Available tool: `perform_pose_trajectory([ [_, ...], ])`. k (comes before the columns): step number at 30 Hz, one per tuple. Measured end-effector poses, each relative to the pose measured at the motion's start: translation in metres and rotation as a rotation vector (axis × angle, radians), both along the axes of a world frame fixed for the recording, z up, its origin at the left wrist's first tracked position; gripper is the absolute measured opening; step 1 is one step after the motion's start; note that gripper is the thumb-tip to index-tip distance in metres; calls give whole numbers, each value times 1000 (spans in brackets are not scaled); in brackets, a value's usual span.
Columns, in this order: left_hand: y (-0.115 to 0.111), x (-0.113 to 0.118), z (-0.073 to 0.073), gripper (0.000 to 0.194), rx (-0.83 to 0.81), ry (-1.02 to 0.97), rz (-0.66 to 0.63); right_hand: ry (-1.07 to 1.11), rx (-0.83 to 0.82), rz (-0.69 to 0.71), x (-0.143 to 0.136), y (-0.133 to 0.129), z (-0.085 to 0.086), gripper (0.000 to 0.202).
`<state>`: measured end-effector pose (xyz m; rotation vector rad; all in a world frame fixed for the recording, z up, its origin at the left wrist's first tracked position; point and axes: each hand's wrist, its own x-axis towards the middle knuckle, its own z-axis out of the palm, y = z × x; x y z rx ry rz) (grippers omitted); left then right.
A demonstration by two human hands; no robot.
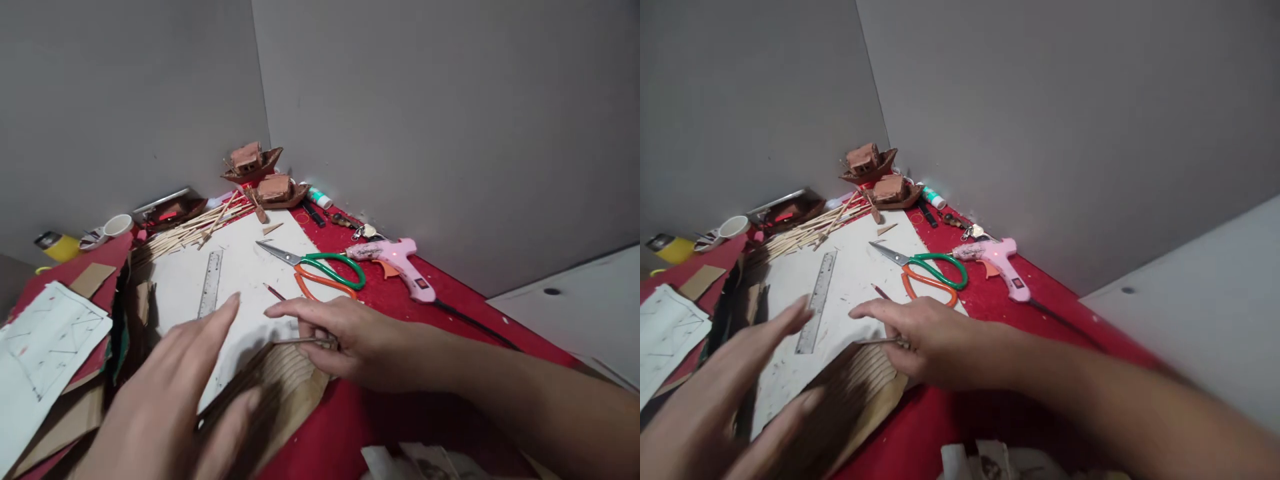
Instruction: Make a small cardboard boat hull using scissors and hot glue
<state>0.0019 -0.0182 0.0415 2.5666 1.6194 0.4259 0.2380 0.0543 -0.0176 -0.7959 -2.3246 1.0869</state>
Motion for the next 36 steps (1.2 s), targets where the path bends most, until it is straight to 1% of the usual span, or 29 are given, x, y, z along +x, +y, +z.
perform_pose_trajectory([
  [2, 21, 15, 4, 57, -268, -103, -13, 44, 3, 44, 2, -2, 3, 48],
  [4, 41, 29, -2, 48, -606, -241, -92, 69, 14, 37, 3, -2, 4, 44],
  [5, 49, 34, -6, 41, -719, -312, -109, 75, 24, 14, 3, -1, 3, 43],
  [6, 55, 38, -11, 35, -800, -380, -107, 83, 37, -19, 3, 0, 3, 42],
  [8, 63, 42, -19, 27, -883, -513, -85, 127, 56, -116, 3, 3, 0, 40],
  [10, 68, 42, -26, 21, -889, -655, -52, 219, 28, -224, 2, 7, -3, 39],
  [11, 70, 42, -29, 20, -875, -741, -23, 273, -14, -275, 1, 9, -4, 38],
  [12, 72, 42, -32, 20, -856, -836, 16, 322, -68, -315, 0, 10, -5, 39],
  [14, 73, 43, -37, 27, -820, -1037, 118, 384, -174, -372, -3, 12, -8, 40],
  [17, 74, 47, -46, 38, -775, -1263, 243, 374, -229, -382, -9, 14, -12, 30],
  [20, 71, 54, -54, 39, -729, -1366, 292, 347, -219, -359, -15, 17, -18, 14],
  [22, 68, 58, -58, 40, -714, -1389, 309, 340, -208, -380, -17, 18, -23, 10],
  [25, 66, 59, -63, 38, -721, -1372, 320, 291, -200, -410, -18, 20, -28, 9],
  [30, 68, 50, -67, 25, -779, -1212, 230, 176, -200, -400, -17, 20, -27, 12],
  [33, 68, 46, -67, 25, -767, -1131, 193, 159, -230, -362, -17, 21, -26, 14],
  [36, 68, 45, -67, 25, -729, -1090, 174, 137, -215, -348, -17, 21, -27, 15],
])
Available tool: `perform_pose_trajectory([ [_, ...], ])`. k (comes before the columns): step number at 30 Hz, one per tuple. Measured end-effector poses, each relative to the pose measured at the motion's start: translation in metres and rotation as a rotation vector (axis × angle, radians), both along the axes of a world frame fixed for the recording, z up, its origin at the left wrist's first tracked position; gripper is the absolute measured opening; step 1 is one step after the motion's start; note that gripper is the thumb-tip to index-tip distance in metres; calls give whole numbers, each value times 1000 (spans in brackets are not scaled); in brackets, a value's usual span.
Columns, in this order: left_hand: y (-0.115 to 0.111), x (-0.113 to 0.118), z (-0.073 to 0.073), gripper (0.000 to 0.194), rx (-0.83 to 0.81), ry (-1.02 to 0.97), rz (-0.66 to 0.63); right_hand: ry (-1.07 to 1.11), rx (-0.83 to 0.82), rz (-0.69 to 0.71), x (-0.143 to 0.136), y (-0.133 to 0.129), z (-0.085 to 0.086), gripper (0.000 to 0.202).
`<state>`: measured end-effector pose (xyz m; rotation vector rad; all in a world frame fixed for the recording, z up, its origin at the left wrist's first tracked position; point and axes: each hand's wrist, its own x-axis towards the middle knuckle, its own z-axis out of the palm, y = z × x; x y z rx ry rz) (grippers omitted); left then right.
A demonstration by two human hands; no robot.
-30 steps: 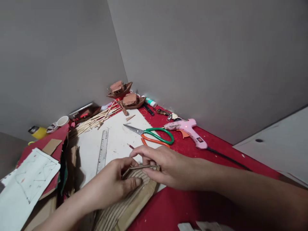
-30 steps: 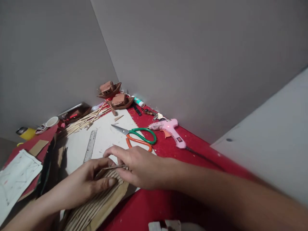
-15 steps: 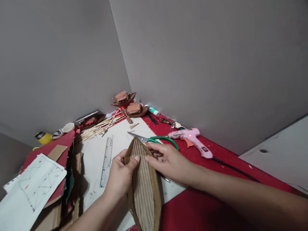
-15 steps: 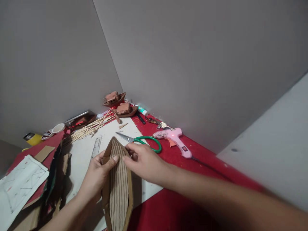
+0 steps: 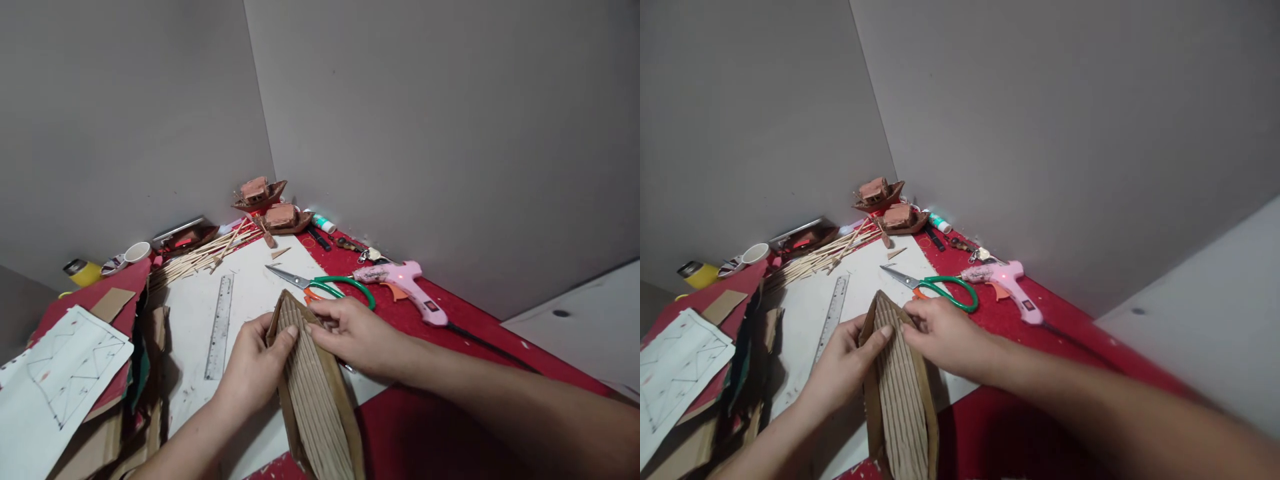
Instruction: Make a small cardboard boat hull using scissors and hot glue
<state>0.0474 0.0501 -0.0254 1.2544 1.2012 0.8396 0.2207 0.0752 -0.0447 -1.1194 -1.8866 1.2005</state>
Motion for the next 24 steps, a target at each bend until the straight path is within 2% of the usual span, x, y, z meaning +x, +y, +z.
perform_pose_trajectory([
  [8, -2, 1, -9, 23, -13, -37, -28, -33, -11, 8, -3, 0, -10, 16],
  [12, 2, -2, -5, 26, -20, -86, 6, -7, 1, 10, -1, 0, -2, 19],
  [15, 13, -14, 3, 30, 10, -86, 119, 7, 5, -37, 6, 0, 9, 28],
  [17, 22, -26, 7, 32, 34, -103, 232, -116, 86, -96, 11, 1, 15, 30],
  [19, 32, -38, 9, 33, 56, -133, 315, -357, 223, -125, 15, 4, 18, 23],
  [22, 41, -49, 6, 33, 92, -156, 381, -699, 334, -99, 22, 10, 17, 23],
  [24, 44, -52, 3, 33, 106, -164, 411, -820, 362, -85, 25, 13, 14, 23],
])
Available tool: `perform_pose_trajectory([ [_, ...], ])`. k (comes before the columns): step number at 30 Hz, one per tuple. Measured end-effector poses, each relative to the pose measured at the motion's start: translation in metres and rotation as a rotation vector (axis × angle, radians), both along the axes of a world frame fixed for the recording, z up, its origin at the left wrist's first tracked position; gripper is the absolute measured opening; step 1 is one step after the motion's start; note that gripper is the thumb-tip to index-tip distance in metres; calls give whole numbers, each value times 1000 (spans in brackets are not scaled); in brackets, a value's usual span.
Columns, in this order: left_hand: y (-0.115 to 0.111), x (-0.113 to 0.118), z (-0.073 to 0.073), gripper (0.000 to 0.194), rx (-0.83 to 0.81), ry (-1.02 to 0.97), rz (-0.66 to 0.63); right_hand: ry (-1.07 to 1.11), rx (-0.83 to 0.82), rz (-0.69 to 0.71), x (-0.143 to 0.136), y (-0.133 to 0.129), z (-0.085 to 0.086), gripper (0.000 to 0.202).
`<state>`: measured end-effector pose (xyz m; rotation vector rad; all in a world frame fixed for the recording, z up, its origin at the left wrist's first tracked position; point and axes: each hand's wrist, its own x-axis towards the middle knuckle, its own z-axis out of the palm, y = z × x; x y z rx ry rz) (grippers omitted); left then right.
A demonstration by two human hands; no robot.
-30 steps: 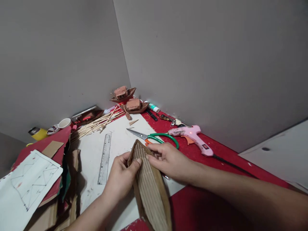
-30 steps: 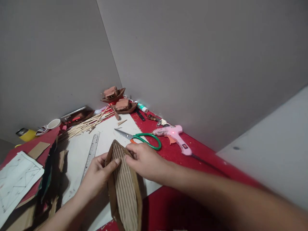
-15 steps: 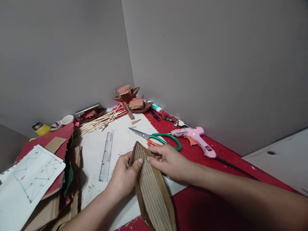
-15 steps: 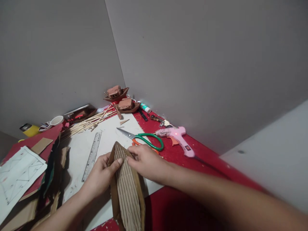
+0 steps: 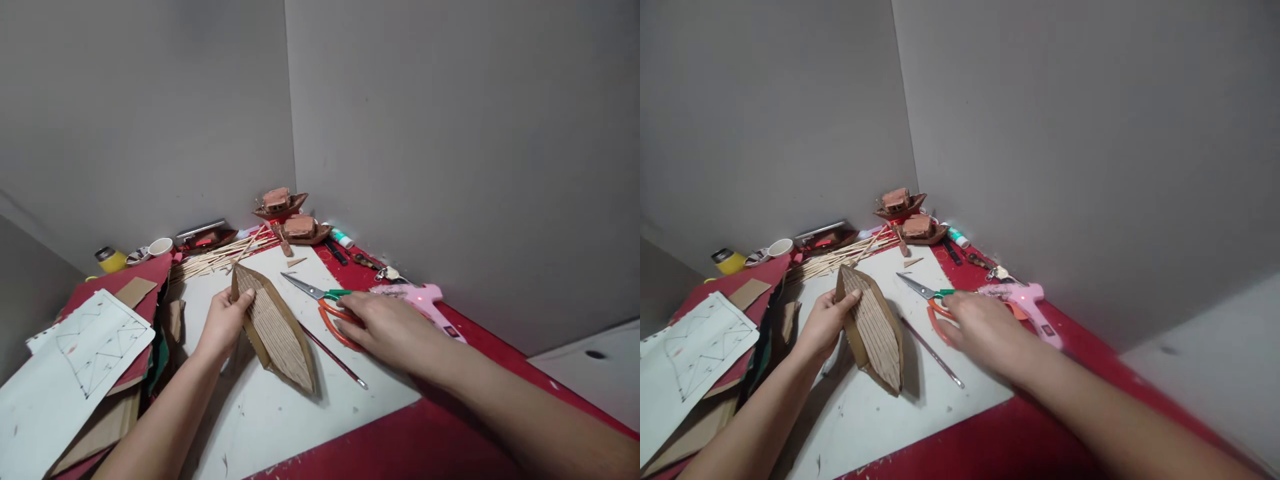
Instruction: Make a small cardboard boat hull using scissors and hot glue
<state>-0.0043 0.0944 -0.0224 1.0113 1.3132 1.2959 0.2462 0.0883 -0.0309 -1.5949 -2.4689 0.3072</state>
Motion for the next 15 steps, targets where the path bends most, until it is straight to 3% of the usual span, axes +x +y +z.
perform_pose_trajectory([
  [4, 2, -1, -5, 35, 4, -14, 28, -167, 93, -4, 7, 6, -5, 19],
  [10, 2, -3, -8, 31, 7, -28, 3, -210, -68, -33, 7, 14, -14, 14],
  [15, 3, -3, -13, 26, 24, -19, -7, -162, -84, -67, 8, 16, -20, 16],
])
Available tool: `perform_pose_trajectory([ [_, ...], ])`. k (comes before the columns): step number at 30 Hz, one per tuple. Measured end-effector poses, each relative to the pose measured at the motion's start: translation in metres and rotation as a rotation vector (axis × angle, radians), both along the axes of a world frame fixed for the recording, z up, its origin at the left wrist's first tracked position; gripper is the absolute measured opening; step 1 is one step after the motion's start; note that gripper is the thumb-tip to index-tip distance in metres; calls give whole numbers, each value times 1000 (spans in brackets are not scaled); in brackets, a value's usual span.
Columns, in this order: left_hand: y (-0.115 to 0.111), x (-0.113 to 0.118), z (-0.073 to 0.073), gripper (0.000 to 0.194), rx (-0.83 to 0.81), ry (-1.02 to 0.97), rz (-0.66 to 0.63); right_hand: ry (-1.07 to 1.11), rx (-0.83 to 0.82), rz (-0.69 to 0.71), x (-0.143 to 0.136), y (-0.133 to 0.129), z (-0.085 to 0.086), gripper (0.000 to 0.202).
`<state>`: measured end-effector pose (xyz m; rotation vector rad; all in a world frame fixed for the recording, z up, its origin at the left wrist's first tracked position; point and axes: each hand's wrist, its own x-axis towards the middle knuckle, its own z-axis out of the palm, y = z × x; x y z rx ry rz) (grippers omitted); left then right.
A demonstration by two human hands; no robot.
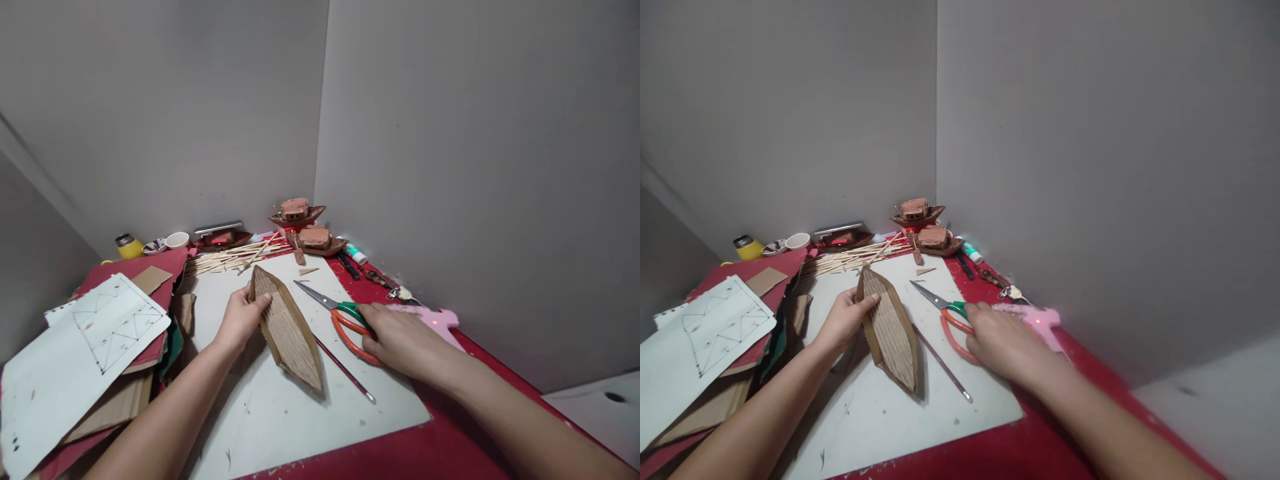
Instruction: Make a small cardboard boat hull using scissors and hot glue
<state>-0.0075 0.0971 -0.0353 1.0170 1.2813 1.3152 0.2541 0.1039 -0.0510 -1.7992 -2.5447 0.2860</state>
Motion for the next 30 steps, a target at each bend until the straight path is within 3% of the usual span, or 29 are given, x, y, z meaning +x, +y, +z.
perform_pose_trajectory([
  [6, 0, -1, -2, 22, -25, 38, -60, 122, -42, -67, 0, 5, 6, 8],
  [13, -16, 14, 1, 28, -26, 23, -197, 813, -177, -60, -21, -10, 18, 24],
  [19, -31, 33, -5, 35, -20, 49, -309, 1231, -432, -8, -39, -22, -8, 25],
  [22, -32, 37, -9, 33, 11, 135, -312, 1316, -474, -45, -46, -25, -16, 17],
  [27, -31, 37, -11, 54, 26, 324, -236, 1268, -471, -86, -51, -30, -6, 10],
  [30, -32, 35, -12, 53, 112, 445, -242, 1208, -410, -97, -50, -31, -2, 12],
])
